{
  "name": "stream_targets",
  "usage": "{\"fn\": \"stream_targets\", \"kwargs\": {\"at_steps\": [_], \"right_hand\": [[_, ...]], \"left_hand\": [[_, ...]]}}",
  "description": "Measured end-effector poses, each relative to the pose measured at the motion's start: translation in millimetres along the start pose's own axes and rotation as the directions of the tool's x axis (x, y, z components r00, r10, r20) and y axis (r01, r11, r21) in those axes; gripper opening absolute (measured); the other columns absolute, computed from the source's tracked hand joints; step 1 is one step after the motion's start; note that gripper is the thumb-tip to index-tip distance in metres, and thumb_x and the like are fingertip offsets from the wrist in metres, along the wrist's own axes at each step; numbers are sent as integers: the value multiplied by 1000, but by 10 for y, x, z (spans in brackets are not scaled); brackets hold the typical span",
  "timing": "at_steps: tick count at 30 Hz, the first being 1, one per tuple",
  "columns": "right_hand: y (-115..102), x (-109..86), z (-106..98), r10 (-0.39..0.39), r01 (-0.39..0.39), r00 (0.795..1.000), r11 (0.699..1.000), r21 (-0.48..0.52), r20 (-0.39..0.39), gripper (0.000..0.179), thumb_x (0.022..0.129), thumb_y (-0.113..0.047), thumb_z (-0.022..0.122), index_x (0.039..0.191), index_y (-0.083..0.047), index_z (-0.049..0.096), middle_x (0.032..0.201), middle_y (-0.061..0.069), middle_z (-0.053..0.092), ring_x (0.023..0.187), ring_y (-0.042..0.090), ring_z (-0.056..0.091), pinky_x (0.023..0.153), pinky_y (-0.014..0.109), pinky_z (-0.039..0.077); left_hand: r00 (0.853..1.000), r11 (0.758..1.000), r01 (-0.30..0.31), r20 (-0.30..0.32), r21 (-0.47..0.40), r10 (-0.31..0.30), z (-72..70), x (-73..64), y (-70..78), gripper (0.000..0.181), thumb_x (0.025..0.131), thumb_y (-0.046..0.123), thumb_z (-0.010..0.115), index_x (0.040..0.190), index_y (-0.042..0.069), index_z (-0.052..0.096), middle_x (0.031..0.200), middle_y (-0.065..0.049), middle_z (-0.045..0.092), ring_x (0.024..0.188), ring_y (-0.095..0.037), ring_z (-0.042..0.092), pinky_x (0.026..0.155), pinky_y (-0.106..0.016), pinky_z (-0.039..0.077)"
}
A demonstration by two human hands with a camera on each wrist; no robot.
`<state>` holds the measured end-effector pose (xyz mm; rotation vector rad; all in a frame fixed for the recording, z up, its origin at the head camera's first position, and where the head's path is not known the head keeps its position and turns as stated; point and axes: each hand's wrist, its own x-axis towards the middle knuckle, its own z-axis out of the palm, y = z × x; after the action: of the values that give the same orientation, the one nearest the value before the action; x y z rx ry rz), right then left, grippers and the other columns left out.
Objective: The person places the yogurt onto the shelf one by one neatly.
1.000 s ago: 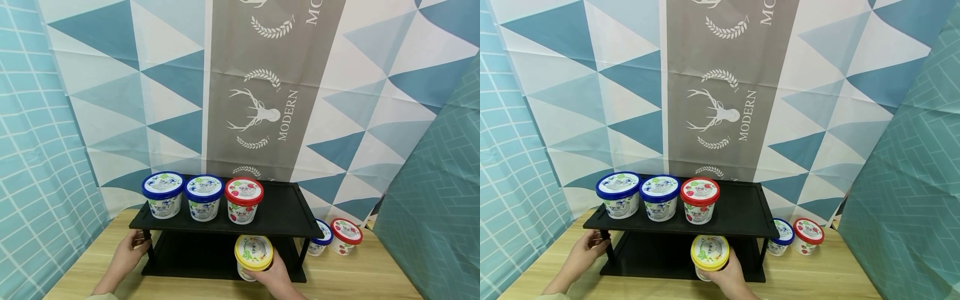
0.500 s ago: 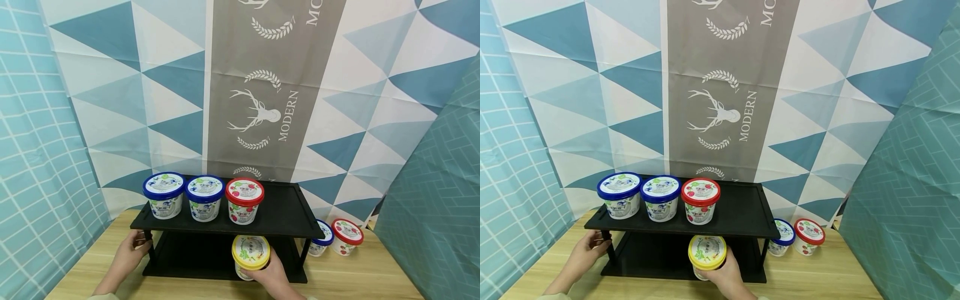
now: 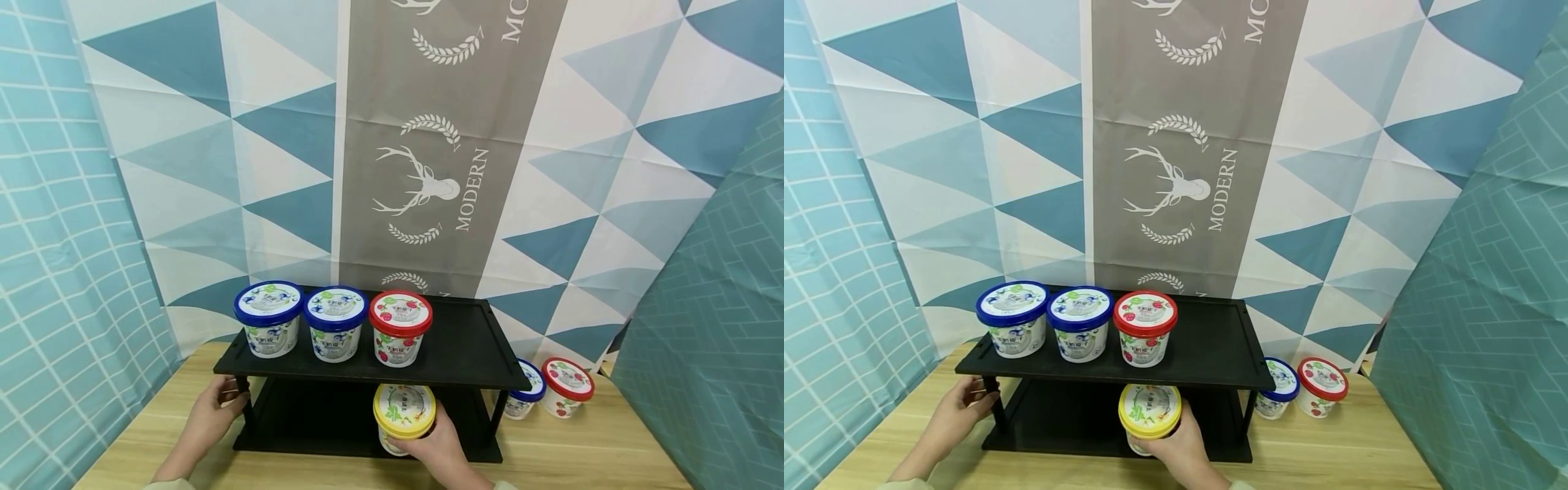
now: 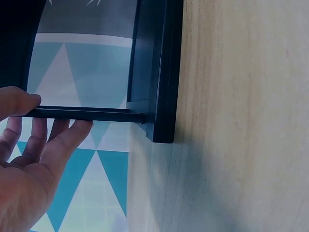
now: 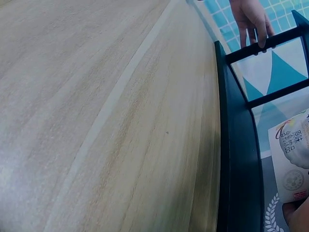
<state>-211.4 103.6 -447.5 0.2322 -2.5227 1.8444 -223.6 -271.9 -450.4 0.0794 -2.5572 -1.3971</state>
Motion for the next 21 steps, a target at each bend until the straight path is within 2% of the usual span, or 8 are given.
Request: {"fn": "stream_targets", "kwargs": {"at_steps": [6, 21], "right_hand": [[17, 25, 32, -1, 1, 1000, 1000, 9, 2, 96, 61, -33, 88, 135, -4, 35, 125, 12, 51, 110, 25, 53, 87, 35, 48], [4, 72, 122, 15, -15, 1000, 1000, -2, 0, 95, 60, -36, 88, 134, -5, 37, 124, 11, 53, 109, 24, 54, 87, 37, 50]], "left_hand": [[1000, 1000, -10, -11, 29, 10, 8, 4, -17, 40, 92, 9, 55, 128, -3, 40, 123, -32, 51, 111, -44, 53, 77, -30, 54], [1000, 1000, 17, 6, 20, -17, 1, -1, 4, 42, 93, 10, 54, 130, -3, 38, 125, -32, 49, 114, -45, 51, 79, -33, 55]]}}
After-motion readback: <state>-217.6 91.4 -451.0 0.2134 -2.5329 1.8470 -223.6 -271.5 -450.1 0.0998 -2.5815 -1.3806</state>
